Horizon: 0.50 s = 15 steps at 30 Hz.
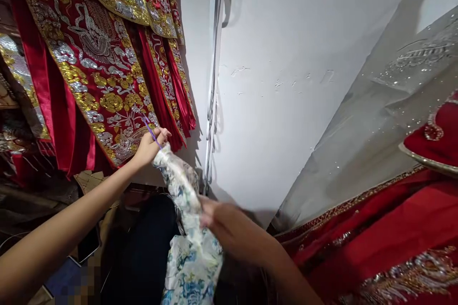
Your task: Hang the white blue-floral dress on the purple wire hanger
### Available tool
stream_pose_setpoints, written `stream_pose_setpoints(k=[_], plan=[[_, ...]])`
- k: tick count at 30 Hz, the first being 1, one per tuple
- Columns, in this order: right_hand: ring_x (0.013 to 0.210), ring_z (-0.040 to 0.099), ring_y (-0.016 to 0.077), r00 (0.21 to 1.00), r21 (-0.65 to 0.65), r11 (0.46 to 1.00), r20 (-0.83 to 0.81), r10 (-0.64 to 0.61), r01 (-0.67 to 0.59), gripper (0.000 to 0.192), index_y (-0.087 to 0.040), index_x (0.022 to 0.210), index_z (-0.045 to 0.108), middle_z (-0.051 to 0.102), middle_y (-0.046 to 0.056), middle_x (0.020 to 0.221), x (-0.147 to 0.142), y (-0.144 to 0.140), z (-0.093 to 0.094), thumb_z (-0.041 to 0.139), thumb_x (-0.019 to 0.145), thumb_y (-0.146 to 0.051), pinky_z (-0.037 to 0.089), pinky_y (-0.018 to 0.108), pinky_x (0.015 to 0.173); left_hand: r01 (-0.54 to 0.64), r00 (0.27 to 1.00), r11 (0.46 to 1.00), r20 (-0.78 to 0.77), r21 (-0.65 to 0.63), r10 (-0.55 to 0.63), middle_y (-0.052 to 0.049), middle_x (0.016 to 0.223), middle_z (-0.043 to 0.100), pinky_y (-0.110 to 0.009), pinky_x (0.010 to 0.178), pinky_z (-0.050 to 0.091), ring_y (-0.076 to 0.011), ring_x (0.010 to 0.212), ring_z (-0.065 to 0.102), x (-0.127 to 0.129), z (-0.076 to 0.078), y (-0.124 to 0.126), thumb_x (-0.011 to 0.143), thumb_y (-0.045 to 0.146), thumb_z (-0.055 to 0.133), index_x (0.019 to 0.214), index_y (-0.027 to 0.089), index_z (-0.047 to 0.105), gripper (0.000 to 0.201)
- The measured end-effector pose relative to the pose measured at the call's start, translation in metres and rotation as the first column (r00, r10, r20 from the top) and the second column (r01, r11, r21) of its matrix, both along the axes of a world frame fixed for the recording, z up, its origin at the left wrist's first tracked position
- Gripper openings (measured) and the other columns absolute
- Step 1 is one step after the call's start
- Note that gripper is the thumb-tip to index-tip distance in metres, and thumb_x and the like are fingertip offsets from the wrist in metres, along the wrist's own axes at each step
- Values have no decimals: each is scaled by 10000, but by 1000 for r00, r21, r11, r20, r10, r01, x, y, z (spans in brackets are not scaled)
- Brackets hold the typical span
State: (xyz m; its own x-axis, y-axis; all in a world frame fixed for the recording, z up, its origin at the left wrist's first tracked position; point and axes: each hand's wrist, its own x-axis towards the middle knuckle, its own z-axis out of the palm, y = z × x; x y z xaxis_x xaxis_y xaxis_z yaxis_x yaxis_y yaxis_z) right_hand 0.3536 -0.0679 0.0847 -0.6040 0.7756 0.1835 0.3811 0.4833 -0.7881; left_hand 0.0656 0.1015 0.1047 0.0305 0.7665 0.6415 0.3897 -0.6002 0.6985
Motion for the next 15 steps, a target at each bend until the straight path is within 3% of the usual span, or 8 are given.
stream_pose_setpoints(k=[3,5,7,9,10,12,13,15], plan=[[710,676,180,937,-337,929,248,246,-154,333,-214,1182,728,761,47,849,13,-5,-8,480,969,-276,527,279,694,21,995,1000,101,13,-23,-28,732,627,-260,671,433,-152,693,562,0,-7,-4,936,513,539,784,160,671,407],[752,697,196,914,-408,896,271,302,-175,352,-206,1173,741,772,68,931,19,11,-9,480,966,-317,538,299,726,52,973,998,222,26,-56,-40,750,638,-259,679,448,-149,704,573,3,-4,-7,932,526,545,771,160,687,425],[952,697,240,961,-273,960,246,131,-61,416,-226,1305,664,723,96,1186,14,34,-11,500,955,-380,533,357,864,123,932,992,342,17,-122,-45,739,641,-257,671,463,-147,691,586,11,5,-15,920,555,553,763,163,695,446],[1234,576,297,970,-3,987,185,-159,163,678,-268,1526,403,515,111,1483,0,58,-15,597,893,-416,447,443,1044,267,859,964,454,-7,-235,-40,691,625,-259,659,480,-147,661,594,23,15,-30,913,587,544,734,169,688,477],[1352,466,323,950,150,955,143,-277,256,857,-277,1584,253,380,114,1578,-11,67,-17,659,841,-410,369,488,1119,361,804,932,512,-13,-304,-35,662,609,-264,665,492,-147,650,596,31,20,-40,917,599,528,714,172,678,496],[1473,254,355,927,423,856,86,-365,297,1076,-257,1610,95,215,120,1641,-32,78,-22,733,749,-354,208,544,1200,550,659,835,617,-7,-430,-29,653,593,-284,724,519,-146,660,602,46,29,-63,936,601,486,685,177,656,521],[1480,220,361,932,518,812,74,-355,269,1099,-244,1609,86,215,127,1633,-41,81,-23,736,725,-317,184,551,1207,626,589,780,654,2,-475,-28,669,594,-297,768,528,-145,680,608,51,33,-74,946,591,472,684,177,650,521],[1412,325,358,948,611,762,58,-312,214,1035,-242,1595,150,348,137,1540,-52,81,-24,699,717,-254,282,529,1166,726,500,688,688,0,-527,-37,755,633,-324,859,529,-154,764,637,56,38,-88,952,536,500,744,179,669,447]])
